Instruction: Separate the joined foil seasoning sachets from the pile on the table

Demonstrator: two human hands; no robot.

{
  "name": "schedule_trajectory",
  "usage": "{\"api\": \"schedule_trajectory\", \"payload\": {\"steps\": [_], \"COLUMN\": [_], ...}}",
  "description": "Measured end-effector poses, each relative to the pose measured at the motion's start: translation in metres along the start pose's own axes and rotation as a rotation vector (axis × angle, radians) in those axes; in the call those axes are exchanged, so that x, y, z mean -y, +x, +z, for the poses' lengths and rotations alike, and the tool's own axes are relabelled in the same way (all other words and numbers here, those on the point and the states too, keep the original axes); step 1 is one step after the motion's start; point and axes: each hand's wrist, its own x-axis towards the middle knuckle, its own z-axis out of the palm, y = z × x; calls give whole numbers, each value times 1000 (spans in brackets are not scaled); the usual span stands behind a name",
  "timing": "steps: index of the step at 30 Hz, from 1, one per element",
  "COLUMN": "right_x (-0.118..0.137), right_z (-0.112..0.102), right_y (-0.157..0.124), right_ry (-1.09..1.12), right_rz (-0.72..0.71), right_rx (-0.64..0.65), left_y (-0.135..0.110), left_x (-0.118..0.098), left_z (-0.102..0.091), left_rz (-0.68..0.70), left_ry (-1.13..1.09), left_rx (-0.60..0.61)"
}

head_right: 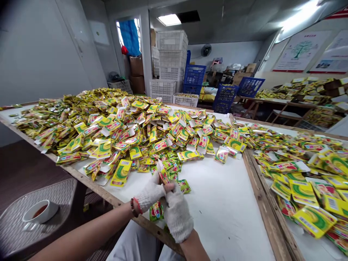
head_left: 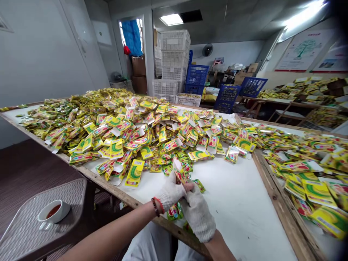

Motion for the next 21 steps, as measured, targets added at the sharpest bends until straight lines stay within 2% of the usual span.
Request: {"api": "schedule_trajectory", "payload": {"steps": [2,4,7,10,12,17,19,21], "right_x": [3,4,4,4,4,5,8,11], "right_z": [-7,-22,-48,-66,-70,-69,-67,-67], "right_y": [-7,-14,-19,-14,-9,-2,-1,-1], "right_ry": [35,84,121,57,-2,-102,-190,-194], "right_rz": [62,222,405,418,410,316,288,313], "right_rx": [55,33,-152,-270,-220,33,50,12], "left_y": [-2,-2,-7,-16,-21,-28,-29,-30], "left_x": [-3,-9,-11,-7,-6,-17,-18,-17], "left_z": [1,-6,-19,-21,-18,-11,-9,-7], "left_rz": [11,77,163,224,242,268,261,242], "left_ry": [105,334,805,1112,1193,1306,1324,1319], "left_rx": [-55,-73,-80,-14,52,170,196,175]}}
